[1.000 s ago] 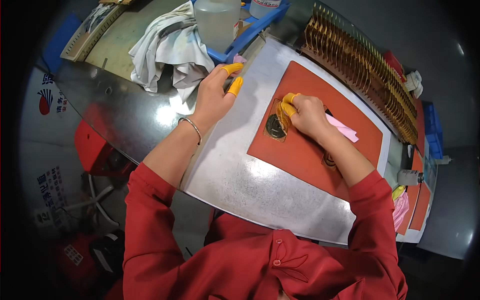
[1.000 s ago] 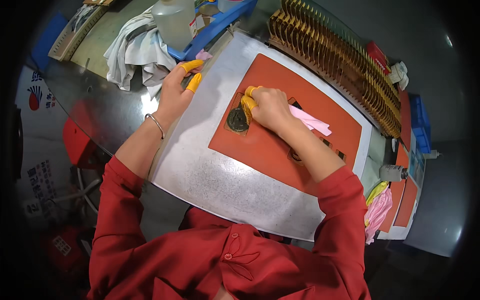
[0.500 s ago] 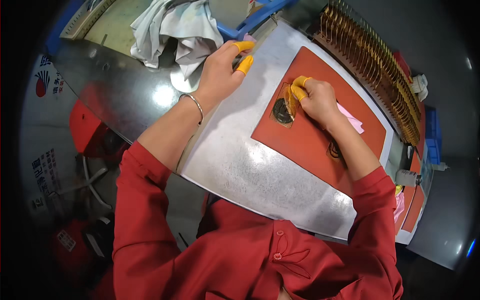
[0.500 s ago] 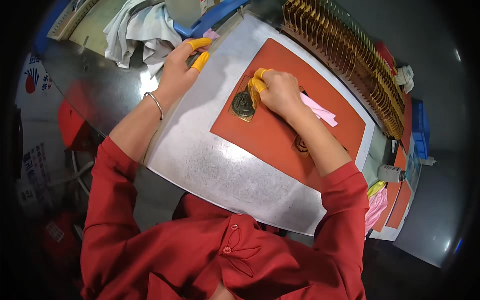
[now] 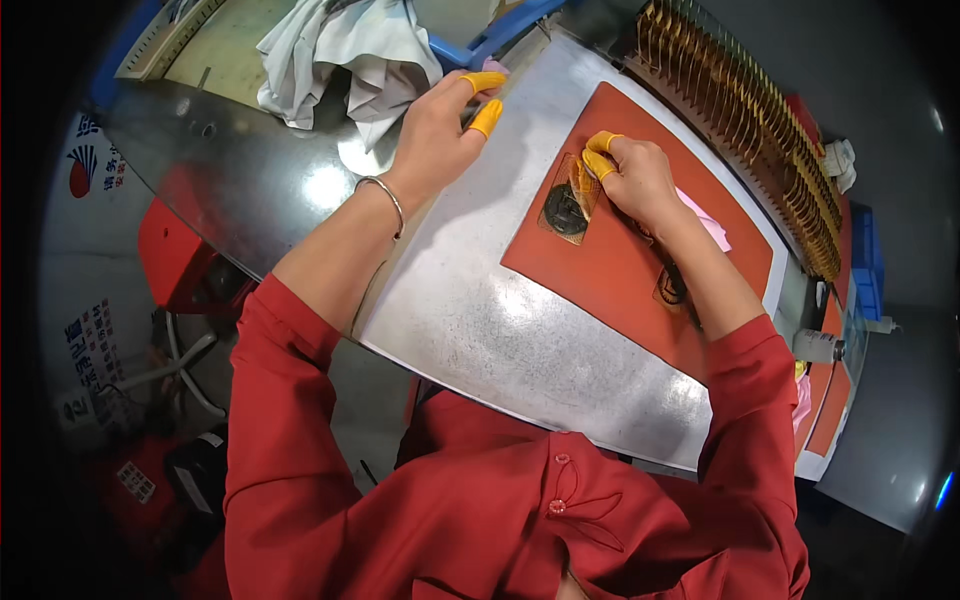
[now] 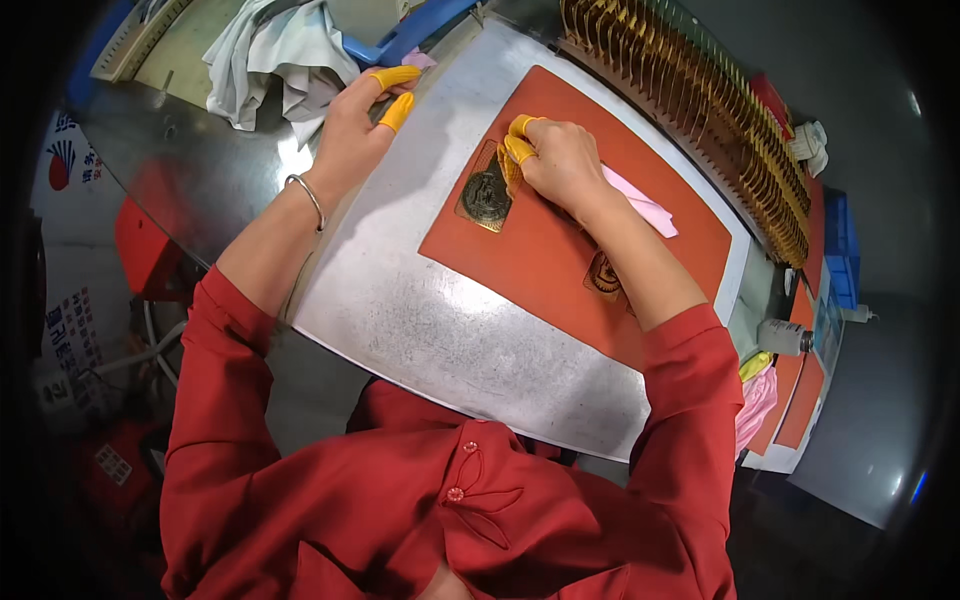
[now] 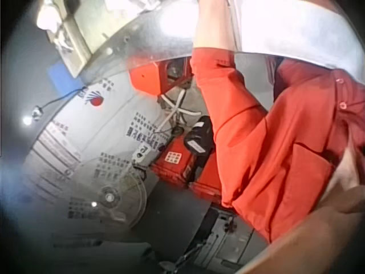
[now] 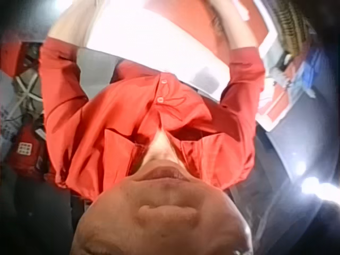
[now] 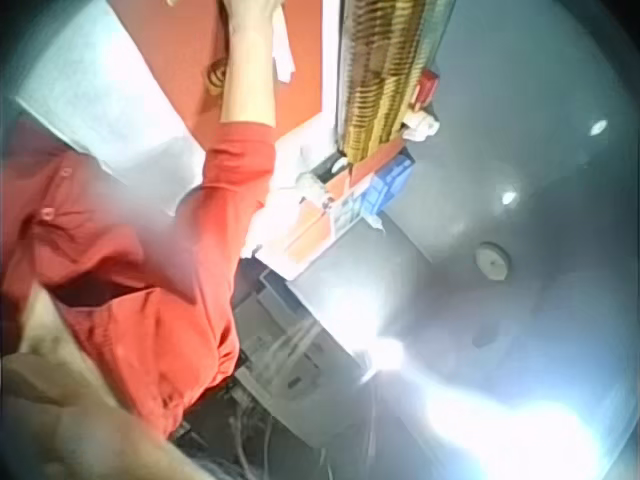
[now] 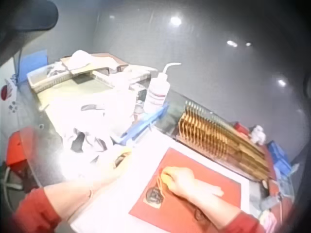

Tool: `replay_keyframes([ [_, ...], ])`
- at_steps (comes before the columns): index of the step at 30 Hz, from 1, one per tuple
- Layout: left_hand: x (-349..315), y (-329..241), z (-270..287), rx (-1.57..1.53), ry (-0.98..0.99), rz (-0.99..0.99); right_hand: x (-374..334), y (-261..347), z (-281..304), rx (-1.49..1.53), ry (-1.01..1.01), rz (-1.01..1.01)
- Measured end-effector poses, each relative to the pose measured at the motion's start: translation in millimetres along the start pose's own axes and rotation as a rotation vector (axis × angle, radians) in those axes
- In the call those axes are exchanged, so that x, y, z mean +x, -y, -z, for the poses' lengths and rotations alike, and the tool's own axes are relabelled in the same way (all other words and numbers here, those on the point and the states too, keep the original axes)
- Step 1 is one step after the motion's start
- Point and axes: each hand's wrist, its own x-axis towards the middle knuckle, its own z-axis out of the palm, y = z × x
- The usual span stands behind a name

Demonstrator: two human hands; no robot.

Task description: The person wipes four small dark decorative items arranged on a red mat using a yellow cloth and a pink cloth. They repeatedly rub each item, occasionally repositioning the mat and refilling the cloth with liquid from a squeeze bottle. The items remain on the mat throughout the process.

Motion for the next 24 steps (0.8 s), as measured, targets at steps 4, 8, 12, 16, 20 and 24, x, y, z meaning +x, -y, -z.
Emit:
replay_keyframes([
  [4,1,-7,4,-0.028,0.018,0.049,-32,14,-4,-0.102,0.054,0.155],
  [8,2,-5,0,-0.028,0.011,0.039,-51,16,-2,-0.021,-0.018,0.119],
  [12,0,0,0,-0.01,-0.041,-0.04,-52,12,-1,-0.008,0.016,0.098],
  [16,2,-5,-1,0.009,-0.003,0.02,-58,11,-4,-0.048,0.025,0.098],
  [20,0,-3,-1,0.041,-0.004,0.011,-61,16,-2,-0.034,0.01,0.139],
  [24,1,-4,-4,-0.003,-0.042,0.011,-47,14,1,-0.01,-0.04,0.043],
])
